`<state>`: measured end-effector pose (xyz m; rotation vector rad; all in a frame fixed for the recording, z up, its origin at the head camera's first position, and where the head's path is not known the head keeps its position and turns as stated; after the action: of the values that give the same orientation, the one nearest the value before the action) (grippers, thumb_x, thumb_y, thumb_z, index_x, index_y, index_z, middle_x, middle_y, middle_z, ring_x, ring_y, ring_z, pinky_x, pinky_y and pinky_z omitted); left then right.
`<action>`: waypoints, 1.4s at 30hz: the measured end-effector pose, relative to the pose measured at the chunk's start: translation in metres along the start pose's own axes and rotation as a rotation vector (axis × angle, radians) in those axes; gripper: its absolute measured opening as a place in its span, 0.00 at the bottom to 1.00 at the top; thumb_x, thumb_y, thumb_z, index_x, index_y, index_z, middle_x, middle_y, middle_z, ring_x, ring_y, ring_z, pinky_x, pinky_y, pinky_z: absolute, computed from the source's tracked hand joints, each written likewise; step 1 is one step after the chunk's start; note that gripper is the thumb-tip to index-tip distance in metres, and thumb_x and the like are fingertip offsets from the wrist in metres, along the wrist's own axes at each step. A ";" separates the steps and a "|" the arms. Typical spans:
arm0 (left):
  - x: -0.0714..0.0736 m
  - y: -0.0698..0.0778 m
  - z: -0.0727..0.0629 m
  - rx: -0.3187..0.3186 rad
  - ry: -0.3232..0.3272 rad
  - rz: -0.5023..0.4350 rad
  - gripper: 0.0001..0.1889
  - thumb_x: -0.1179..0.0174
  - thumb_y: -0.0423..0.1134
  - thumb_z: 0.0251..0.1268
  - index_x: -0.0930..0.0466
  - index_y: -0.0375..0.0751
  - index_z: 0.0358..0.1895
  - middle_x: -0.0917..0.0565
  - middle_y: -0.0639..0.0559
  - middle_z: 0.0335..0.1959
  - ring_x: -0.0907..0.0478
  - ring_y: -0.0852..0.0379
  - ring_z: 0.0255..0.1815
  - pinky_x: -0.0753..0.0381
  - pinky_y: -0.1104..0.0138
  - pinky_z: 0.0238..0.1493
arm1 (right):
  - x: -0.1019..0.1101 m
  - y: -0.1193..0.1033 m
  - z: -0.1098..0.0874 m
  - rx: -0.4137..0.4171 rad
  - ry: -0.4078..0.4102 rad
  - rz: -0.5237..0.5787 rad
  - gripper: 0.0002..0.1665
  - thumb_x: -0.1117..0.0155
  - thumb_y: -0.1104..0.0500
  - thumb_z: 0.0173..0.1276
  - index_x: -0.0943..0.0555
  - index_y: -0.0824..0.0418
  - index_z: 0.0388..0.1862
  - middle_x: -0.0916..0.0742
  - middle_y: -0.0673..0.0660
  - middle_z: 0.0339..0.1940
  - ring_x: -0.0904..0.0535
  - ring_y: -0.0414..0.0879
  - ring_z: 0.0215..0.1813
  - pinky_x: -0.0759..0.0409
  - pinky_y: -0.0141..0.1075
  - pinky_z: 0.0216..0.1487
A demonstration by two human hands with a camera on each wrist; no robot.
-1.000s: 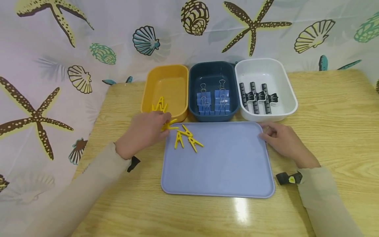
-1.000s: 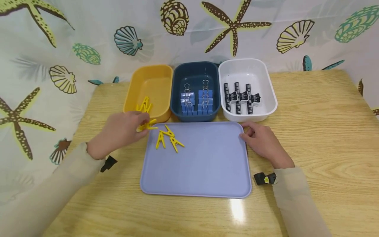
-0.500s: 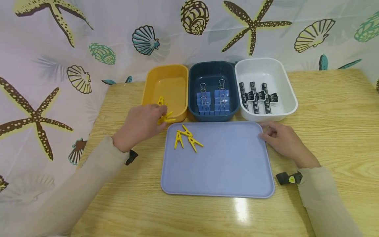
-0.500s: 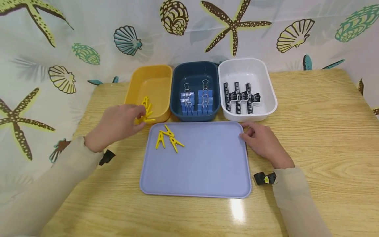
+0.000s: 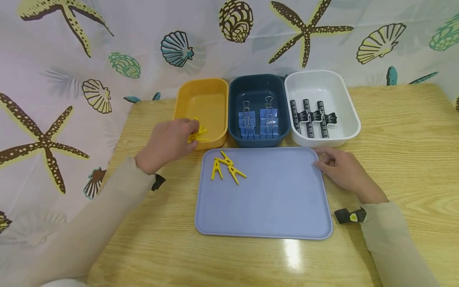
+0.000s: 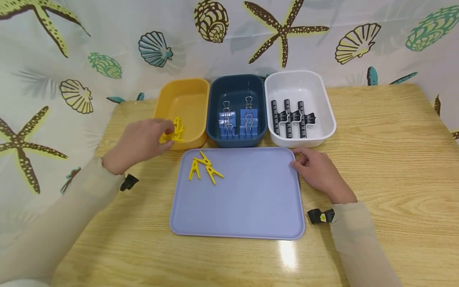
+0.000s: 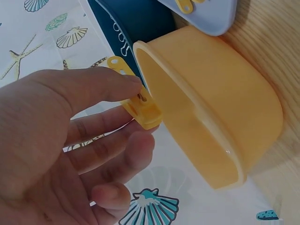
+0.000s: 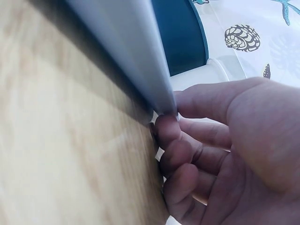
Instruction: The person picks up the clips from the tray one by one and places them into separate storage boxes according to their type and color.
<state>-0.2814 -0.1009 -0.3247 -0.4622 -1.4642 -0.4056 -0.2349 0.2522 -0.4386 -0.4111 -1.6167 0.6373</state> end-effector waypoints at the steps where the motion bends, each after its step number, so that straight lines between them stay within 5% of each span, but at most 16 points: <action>1: 0.000 -0.001 0.000 -0.003 0.009 0.000 0.07 0.38 0.39 0.58 0.23 0.40 0.34 0.23 0.49 0.25 0.31 0.53 0.19 0.35 0.65 0.17 | 0.000 0.000 0.000 0.000 0.000 0.000 0.20 0.38 0.57 0.67 0.22 0.64 0.56 0.14 0.56 0.30 0.27 0.38 0.27 0.30 0.31 0.32; 20: -0.004 -0.020 0.013 0.031 -0.033 -0.004 0.06 0.37 0.36 0.56 0.22 0.40 0.35 0.21 0.49 0.27 0.29 0.51 0.23 0.31 0.63 0.21 | 0.001 -0.003 0.001 0.011 0.002 0.014 0.20 0.38 0.57 0.67 0.22 0.64 0.55 0.14 0.56 0.30 0.27 0.38 0.27 0.30 0.31 0.31; 42: -0.006 -0.024 0.030 -0.001 -0.057 0.026 0.14 0.49 0.20 0.55 0.21 0.39 0.40 0.18 0.46 0.37 0.33 0.52 0.19 0.34 0.64 0.17 | 0.001 -0.002 0.000 0.016 0.005 0.009 0.20 0.38 0.58 0.67 0.22 0.64 0.55 0.14 0.56 0.29 0.26 0.39 0.27 0.29 0.30 0.31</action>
<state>-0.3198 -0.1060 -0.3279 -0.4971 -1.5112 -0.3753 -0.2346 0.2510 -0.4368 -0.4077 -1.6044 0.6550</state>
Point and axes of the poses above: each hand's wrist, its own z-axis towards the middle knuckle, its own x-axis out of the back of the hand, y = z × x, the point moved 9 cm from there along z, towards the middle knuckle
